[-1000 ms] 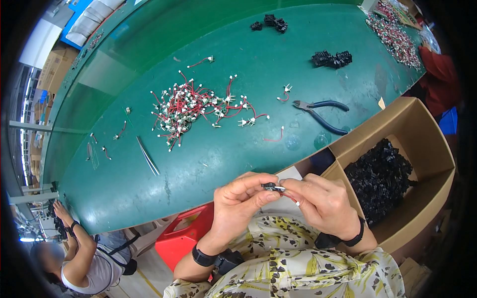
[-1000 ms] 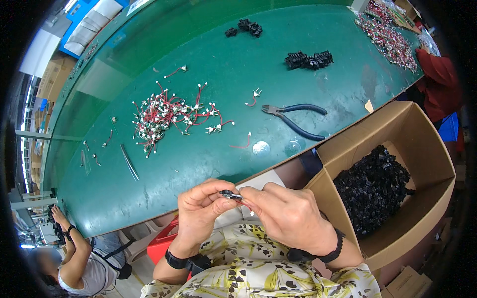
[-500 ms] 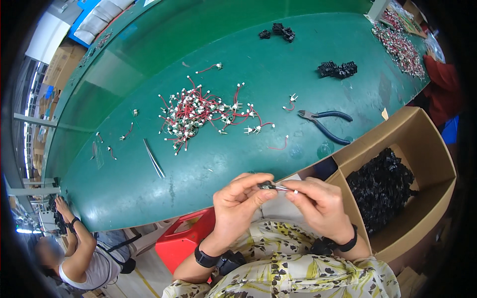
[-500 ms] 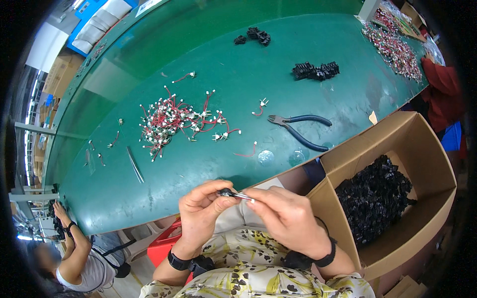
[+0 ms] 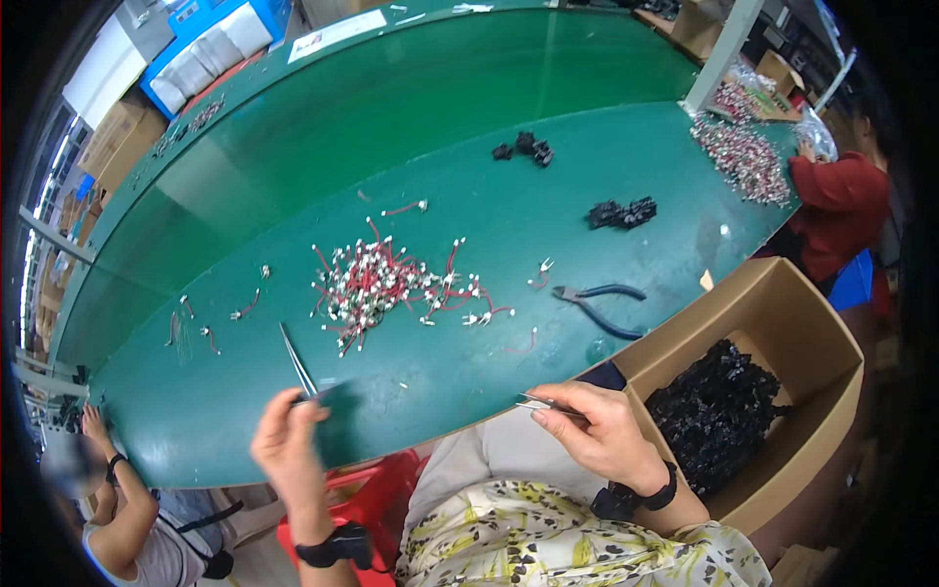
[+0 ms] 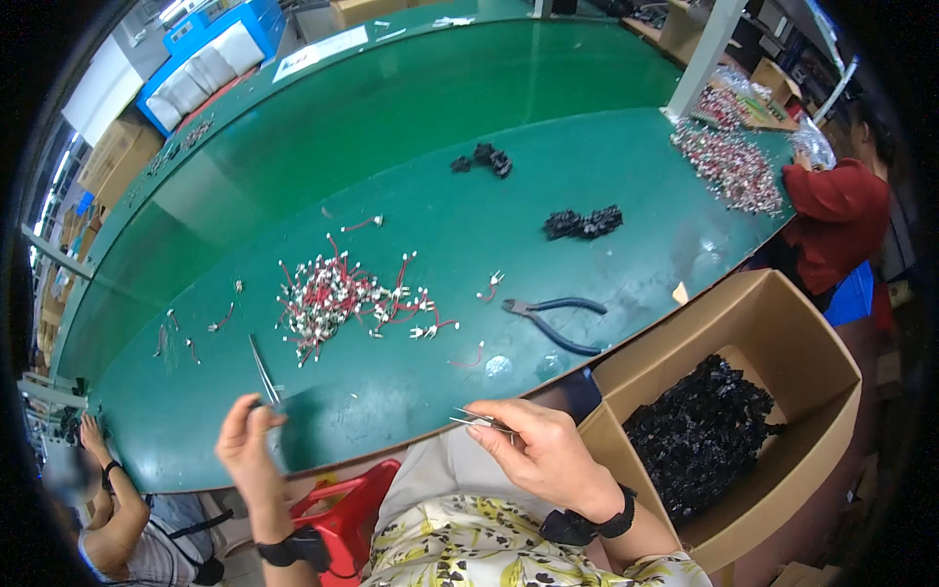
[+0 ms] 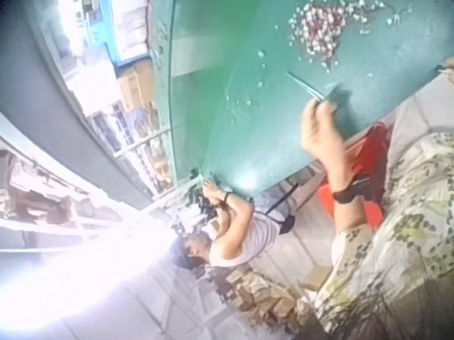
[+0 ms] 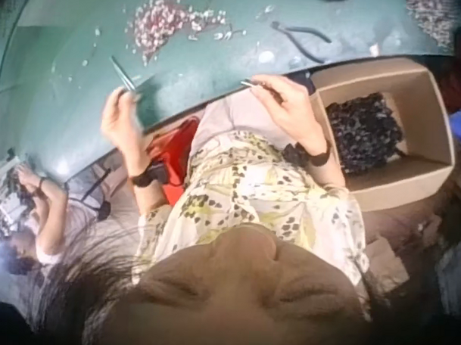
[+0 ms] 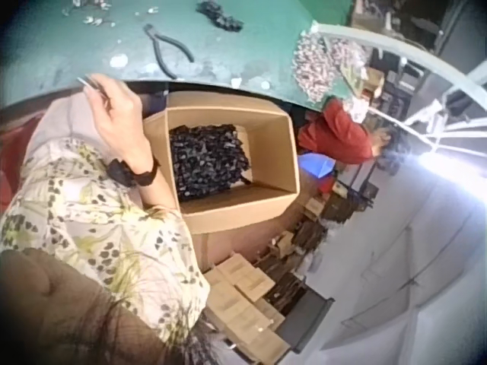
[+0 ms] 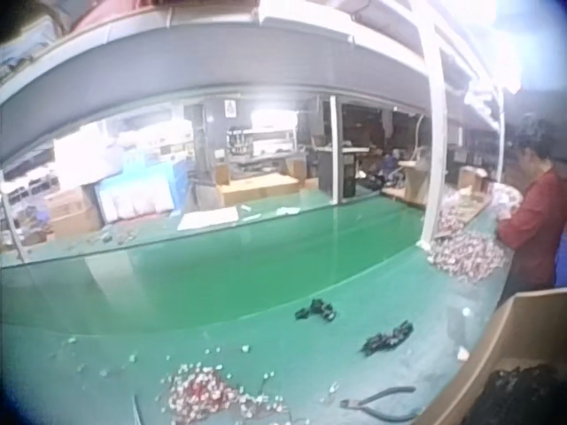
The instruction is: The person assembles small electronic components by hand at a green workbench. They repeatedly pick up black plastic housings and red-and-white wires, insert the wires into the housings, and place the finished units on the table.
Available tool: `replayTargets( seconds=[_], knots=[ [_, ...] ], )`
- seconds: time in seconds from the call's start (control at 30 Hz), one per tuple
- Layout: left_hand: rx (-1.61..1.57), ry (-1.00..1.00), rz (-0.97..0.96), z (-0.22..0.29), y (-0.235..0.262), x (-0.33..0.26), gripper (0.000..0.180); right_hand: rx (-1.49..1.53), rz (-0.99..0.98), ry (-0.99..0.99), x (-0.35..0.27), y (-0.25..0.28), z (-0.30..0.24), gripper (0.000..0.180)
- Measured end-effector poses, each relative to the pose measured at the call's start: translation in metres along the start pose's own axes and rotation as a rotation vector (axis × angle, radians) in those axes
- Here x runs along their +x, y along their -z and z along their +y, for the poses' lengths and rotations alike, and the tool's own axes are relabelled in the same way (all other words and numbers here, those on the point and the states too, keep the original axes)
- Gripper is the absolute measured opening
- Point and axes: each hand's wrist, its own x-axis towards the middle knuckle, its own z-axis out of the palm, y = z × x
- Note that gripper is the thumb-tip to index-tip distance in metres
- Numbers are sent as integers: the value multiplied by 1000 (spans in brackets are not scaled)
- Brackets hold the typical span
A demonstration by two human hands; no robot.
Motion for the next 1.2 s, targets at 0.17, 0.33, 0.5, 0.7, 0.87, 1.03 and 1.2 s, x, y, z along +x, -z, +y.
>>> replayTargets(
  seconds=[0.17,0.33,0.5,0.7,0.87,1.03,1.2],
  knots=[
    [192,-135,347,-39,125,52,22,-172,1,-30,13,25,-5,21],
    [995,-290,516,-65,217,86,43,-365,255,69,59,89,10,23],
    [1089,-609,376,2,126,71,50,-546,318,168,116,137,25,40],
    [486,-333,-647,93,-83,44,36,-380,96,-73,153,152,58,43],
    [249,-231,-871,93,-205,45,40,-36,18,-78,147,145,51,38],
    [-18,-87,-827,74,-275,34,43,245,-98,-100,138,135,46,36],
    [-260,193,-916,59,-283,41,38,170,-219,-139,138,140,26,34]
  ],
)
